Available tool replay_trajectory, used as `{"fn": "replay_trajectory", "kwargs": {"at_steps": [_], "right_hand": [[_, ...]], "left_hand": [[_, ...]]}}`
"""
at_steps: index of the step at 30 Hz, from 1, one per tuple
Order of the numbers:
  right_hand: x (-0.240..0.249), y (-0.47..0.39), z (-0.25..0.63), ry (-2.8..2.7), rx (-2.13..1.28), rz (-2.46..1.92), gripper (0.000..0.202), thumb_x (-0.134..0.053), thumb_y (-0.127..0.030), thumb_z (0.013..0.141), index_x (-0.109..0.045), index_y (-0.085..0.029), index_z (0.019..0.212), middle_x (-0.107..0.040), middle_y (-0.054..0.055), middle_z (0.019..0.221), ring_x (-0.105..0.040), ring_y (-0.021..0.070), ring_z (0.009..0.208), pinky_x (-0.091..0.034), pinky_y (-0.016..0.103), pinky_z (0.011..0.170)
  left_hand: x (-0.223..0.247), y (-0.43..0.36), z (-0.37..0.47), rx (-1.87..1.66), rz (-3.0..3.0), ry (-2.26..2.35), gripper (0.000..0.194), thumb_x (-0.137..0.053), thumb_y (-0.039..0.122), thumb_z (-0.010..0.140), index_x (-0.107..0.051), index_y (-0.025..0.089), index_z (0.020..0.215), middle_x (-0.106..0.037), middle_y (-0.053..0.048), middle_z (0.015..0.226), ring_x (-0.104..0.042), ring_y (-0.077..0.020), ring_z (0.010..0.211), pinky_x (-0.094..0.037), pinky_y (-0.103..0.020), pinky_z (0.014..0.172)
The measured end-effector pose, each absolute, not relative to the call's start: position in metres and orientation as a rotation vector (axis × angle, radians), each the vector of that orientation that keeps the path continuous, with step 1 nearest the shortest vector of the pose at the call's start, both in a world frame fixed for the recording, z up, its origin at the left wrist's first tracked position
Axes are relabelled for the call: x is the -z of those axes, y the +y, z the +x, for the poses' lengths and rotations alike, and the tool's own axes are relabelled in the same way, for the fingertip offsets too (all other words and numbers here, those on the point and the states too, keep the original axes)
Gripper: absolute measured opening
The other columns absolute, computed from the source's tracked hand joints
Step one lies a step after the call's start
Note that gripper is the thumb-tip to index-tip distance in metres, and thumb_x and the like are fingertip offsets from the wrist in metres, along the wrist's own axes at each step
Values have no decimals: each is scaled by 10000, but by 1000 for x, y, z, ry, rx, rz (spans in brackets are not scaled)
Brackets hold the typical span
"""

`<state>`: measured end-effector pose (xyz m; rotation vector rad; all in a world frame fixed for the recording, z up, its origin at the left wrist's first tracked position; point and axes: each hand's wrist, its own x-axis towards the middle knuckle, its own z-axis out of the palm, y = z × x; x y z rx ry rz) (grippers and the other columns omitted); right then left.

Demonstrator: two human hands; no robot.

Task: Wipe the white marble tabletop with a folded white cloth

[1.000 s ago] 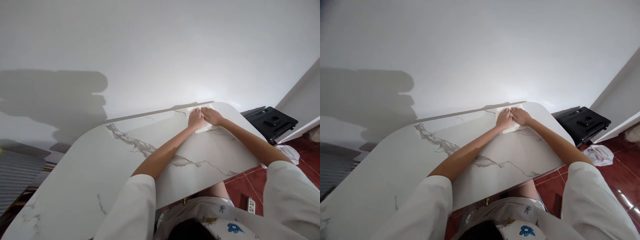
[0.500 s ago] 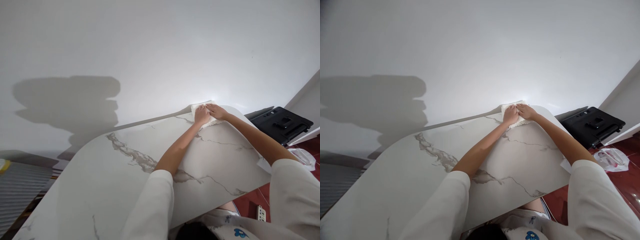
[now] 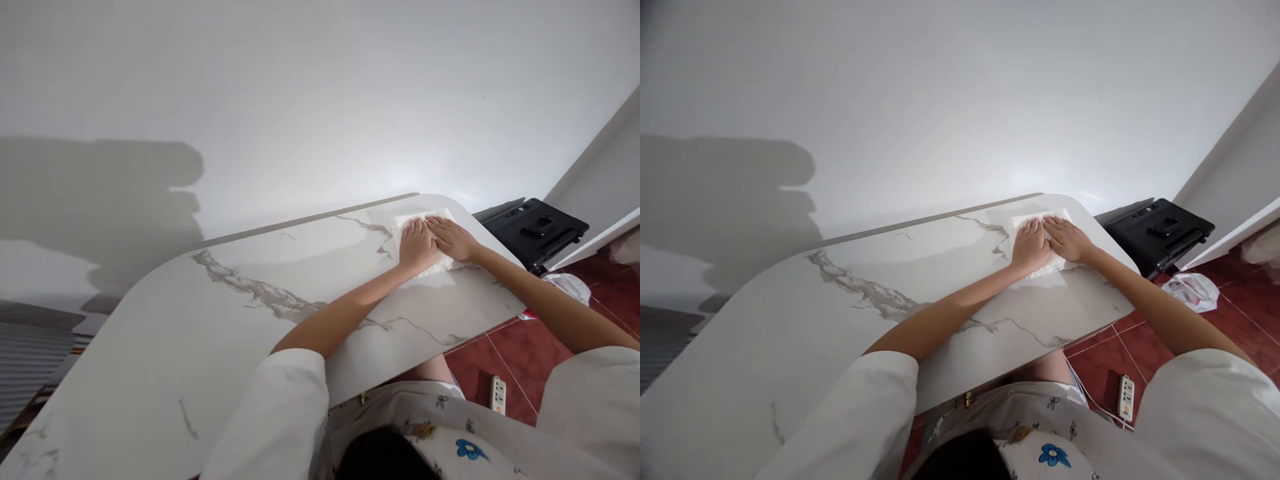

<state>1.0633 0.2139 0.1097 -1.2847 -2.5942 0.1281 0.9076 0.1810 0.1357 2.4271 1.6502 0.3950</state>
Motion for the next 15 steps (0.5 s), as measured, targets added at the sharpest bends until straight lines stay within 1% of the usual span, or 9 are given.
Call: {"fn": "replay_trajectory", "kwargs": {"at_steps": [4, 8, 10, 13, 15], "right_hand": [[-115, 176, 1065, -2594, -124, -1297, 551, -230, -341, 948, -276, -115, 1449, -292, 118, 1483, -254, 271, 1366, -253, 498, 1100], [-119, 134, 1068, -2574, -99, -1280, 540, -249, -331, 950, -235, -174, 1466, -298, 83, 1485, -257, 255, 1365, -271, 495, 1094], [-121, 113, 1074, -2576, -99, -1271, 540, -254, -340, 953, -229, -181, 1468, -303, 86, 1482, -262, 250, 1363, -275, 494, 1094], [-125, 89, 1088, -2603, -120, -1233, 538, -260, -361, 957, -253, -174, 1461, -303, 101, 1477, -274, 252, 1359, -280, 496, 1095], [-128, 79, 1101, -2612, -140, -1204, 533, -266, -367, 956, -274, -179, 1455, -301, 96, 1476, -280, 254, 1356, -286, 498, 1096]], "left_hand": [[-140, 147, 908, -413, 2402, 1634, 528, -275, 215, 899, -327, 10, 1383, -307, -144, 1483, -219, -236, 1389, -165, -363, 1145], [-145, 109, 909, -437, 2372, 1604, 525, -283, 192, 888, -341, 19, 1379, -309, -136, 1483, -222, -231, 1389, -175, -362, 1147], [-148, 90, 913, -437, 2345, 1587, 530, -292, 191, 881, -344, 12, 1378, -303, -138, 1486, -213, -234, 1392, -173, -362, 1150], [-150, 65, 926, -425, 2290, 1558, 545, -312, 207, 876, -338, 4, 1380, -277, -143, 1495, -182, -241, 1402, -162, -370, 1157], [-149, 55, 937, -437, 2258, 1541, 548, -319, 216, 875, -327, 31, 1391, -274, -135, 1497, -171, -233, 1405, -168, -379, 1157]]}}
